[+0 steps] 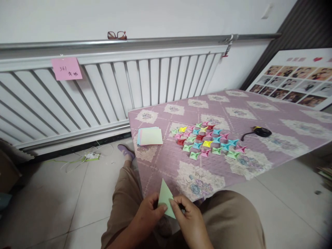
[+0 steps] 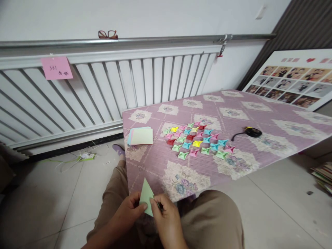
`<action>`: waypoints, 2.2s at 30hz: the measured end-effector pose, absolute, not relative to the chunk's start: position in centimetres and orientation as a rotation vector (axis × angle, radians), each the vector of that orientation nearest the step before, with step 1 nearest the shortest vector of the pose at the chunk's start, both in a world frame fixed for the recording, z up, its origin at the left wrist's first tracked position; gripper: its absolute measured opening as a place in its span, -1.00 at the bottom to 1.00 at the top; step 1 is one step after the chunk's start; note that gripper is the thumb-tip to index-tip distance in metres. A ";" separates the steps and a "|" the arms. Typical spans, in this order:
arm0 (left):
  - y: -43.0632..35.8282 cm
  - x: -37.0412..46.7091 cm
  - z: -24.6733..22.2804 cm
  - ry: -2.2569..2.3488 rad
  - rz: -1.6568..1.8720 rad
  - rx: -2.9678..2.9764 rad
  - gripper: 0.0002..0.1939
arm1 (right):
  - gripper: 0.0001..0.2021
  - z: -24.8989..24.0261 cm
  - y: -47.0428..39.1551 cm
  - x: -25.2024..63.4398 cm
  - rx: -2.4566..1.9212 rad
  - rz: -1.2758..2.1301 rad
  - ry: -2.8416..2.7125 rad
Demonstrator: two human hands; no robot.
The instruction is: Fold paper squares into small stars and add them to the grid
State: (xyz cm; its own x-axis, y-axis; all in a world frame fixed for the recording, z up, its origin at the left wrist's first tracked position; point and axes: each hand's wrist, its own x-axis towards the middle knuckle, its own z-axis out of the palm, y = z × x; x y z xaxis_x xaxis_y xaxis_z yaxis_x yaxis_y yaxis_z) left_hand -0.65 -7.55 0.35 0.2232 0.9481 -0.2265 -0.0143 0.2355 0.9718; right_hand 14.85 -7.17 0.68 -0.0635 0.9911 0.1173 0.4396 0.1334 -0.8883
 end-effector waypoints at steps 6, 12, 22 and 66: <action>-7.7 -0.5 0.8 1.203 0.881 1.101 -0.80 | -0.69 0.5 -7.2 14.8 -1.441 1.003 -1.452; -7.7 -0.5 0.8 1.217 0.849 1.108 -0.81 | -0.65 0.4 -7.1 14.8 -1.442 1.107 -1.368; -7.8 -0.4 0.4 1.186 0.859 1.040 -0.76 | -0.59 0.5 -7.0 14.6 -1.419 1.180 -1.269; -7.1 -0.3 0.5 1.190 0.855 1.151 -0.83 | -0.63 0.1 -6.7 15.0 -1.368 1.429 -1.223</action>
State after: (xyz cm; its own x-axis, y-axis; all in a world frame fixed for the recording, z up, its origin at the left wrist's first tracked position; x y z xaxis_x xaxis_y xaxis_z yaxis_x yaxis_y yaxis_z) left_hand -0.33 -7.12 0.55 0.2031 0.9477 -0.2462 0.0692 0.2369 0.9691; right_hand 14.99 -6.74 0.08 -0.1023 0.9687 -0.2260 0.0737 -0.2192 -0.9729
